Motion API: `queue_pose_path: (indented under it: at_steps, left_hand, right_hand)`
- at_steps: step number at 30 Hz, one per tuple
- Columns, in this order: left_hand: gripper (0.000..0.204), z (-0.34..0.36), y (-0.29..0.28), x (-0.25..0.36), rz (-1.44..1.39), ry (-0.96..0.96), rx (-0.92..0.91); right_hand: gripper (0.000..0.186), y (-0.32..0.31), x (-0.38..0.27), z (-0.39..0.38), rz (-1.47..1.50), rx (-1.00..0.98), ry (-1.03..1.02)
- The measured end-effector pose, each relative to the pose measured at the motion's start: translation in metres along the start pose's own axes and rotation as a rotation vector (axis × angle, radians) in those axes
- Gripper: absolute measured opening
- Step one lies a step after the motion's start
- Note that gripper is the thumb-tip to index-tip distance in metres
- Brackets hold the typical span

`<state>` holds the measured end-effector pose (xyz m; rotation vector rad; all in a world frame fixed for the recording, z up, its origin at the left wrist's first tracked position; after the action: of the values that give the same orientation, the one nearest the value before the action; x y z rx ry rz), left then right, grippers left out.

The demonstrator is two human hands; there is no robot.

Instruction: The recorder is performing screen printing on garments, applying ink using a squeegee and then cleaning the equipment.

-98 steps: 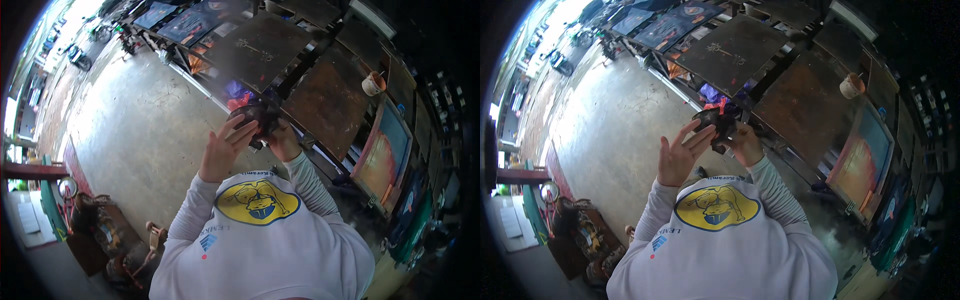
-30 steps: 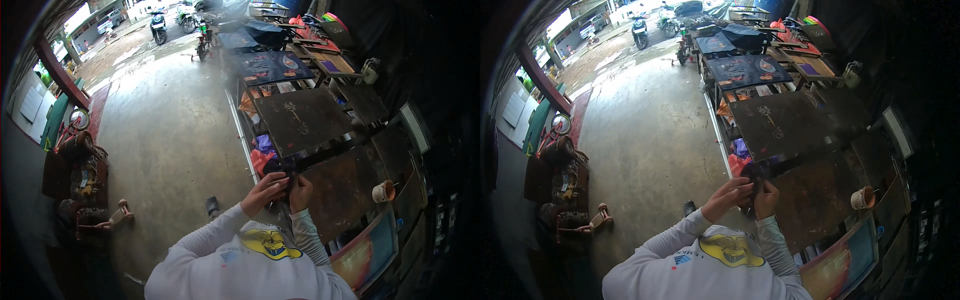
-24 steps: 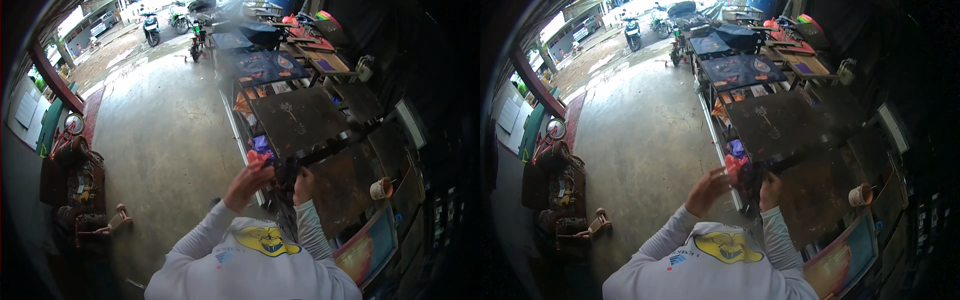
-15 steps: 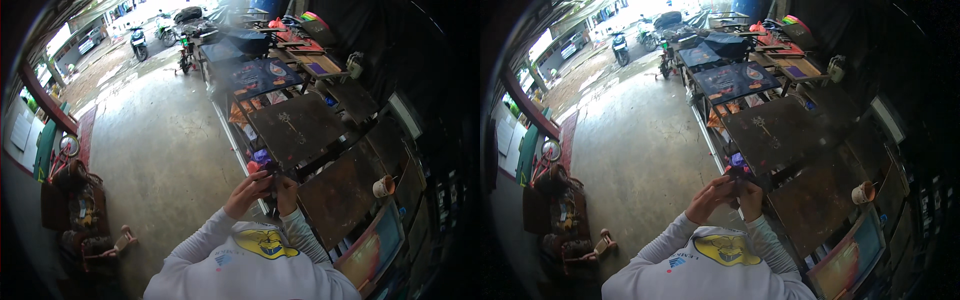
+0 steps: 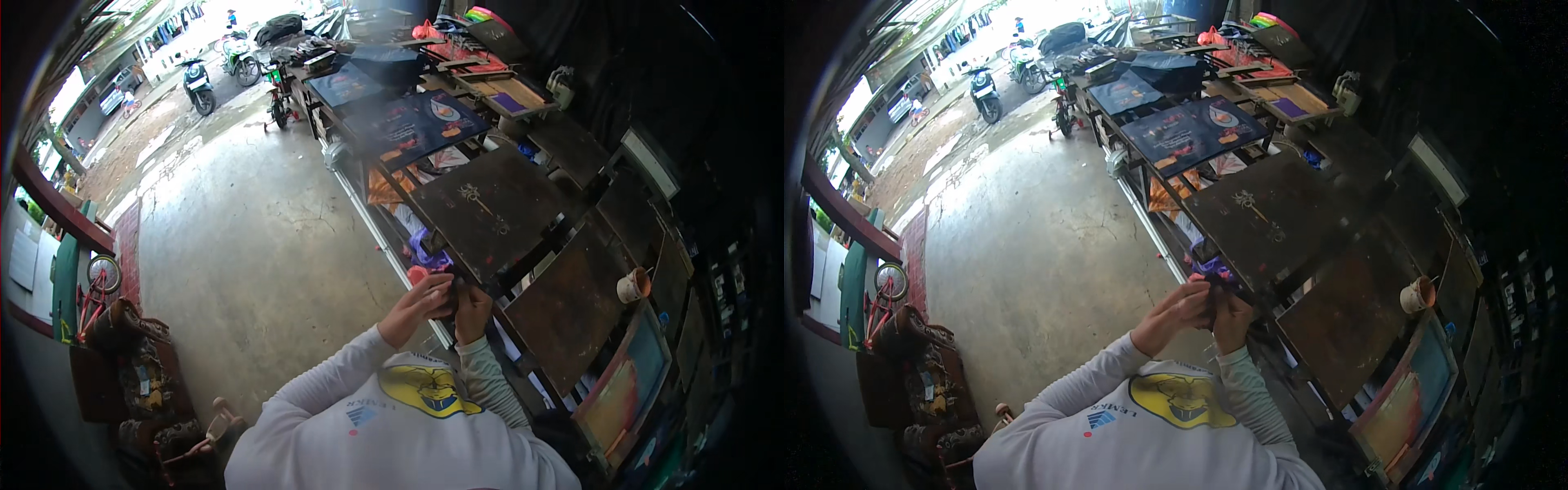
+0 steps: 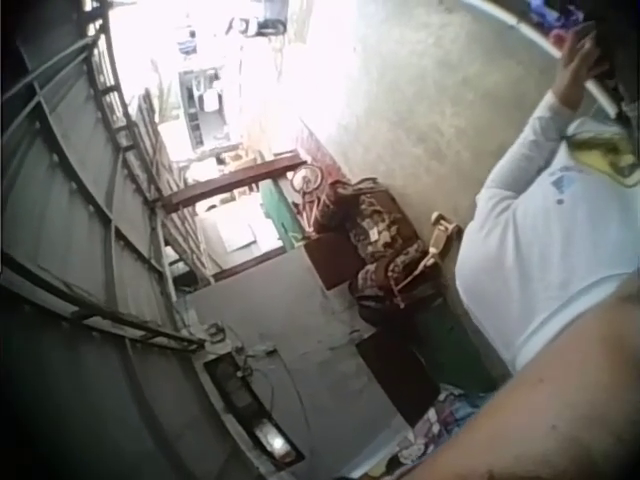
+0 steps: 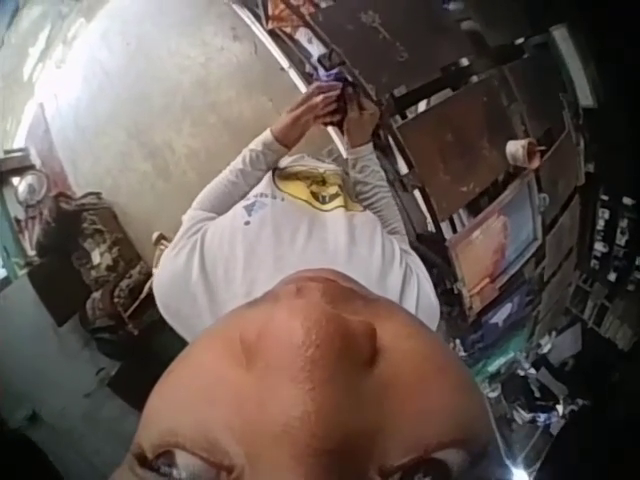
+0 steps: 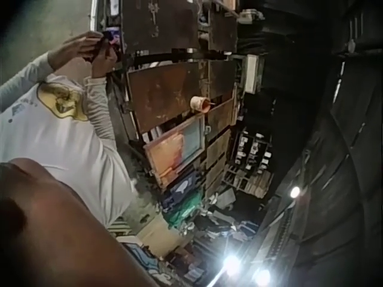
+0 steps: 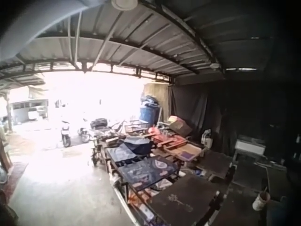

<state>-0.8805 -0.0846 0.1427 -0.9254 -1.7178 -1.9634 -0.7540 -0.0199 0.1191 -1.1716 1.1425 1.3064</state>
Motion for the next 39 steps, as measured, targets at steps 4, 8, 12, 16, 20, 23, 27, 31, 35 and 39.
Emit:
queue_pose_path:
  at_steps: [4, 8, 12, 16, 20, 23, 27, 31, 35, 39]
  left_hand:
    - [0.050, -0.009, -0.018, 0.002, -0.113, -0.056, 0.086]
    - [0.042, -0.016, -0.032, 0.009, -0.246, -0.141, 0.120]
    - [0.036, -0.020, -0.042, 0.021, -0.201, -0.109, 0.185]
    - [0.036, -0.030, -0.032, 0.049, -0.186, -0.104, 0.087]
    - [0.039, -0.042, -0.033, 0.072, -0.029, 0.030, 0.071]
    - [0.038, -0.050, -0.045, 0.070, -0.120, 0.069, 0.064]
    - [0.048, -0.057, -0.036, 0.070, 0.037, 0.067, 0.091]
    - [0.054, -0.064, -0.030, 0.071, 0.013, 0.110, 0.124]
    - [0.062, -0.065, -0.029, 0.061, -0.100, 0.166, 0.155]
    - [0.064, -0.066, -0.041, 0.050, -0.159, 0.113, 0.242]
  right_hand:
    - [0.029, 0.010, 0.017, -0.010, 0.088, 0.027, 0.072]
    - [0.025, 0.019, 0.030, -0.015, 0.231, -0.052, 0.206]
    - [0.026, 0.035, 0.022, -0.010, 0.117, -0.058, 0.127]
    - [0.026, 0.040, 0.018, -0.010, 0.042, -0.019, 0.044]
    - [0.024, 0.048, 0.011, -0.013, 0.001, -0.111, 0.056]
    - [0.025, 0.057, 0.014, -0.021, -0.013, -0.150, 0.029]
    - [0.027, 0.072, 0.015, -0.027, 0.162, -0.197, 0.081]
    - [0.024, 0.087, -0.015, -0.034, 0.196, -0.319, 0.195]
    - [0.019, 0.079, -0.015, -0.029, 0.078, -0.411, 0.049]
    - [0.019, 0.069, 0.005, -0.028, 0.064, -0.556, 0.100]
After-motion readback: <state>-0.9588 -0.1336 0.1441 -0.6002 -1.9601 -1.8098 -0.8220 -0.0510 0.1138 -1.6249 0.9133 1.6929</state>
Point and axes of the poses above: each hand's wrist, its own z-axis towards the middle knuckle, its own y-axis out of the palm, x = y × z, the point moved 6 cm from there along z, towards the middle knuckle, and after that the axes turned 6 degrees about -z, right-handed, at the moved point
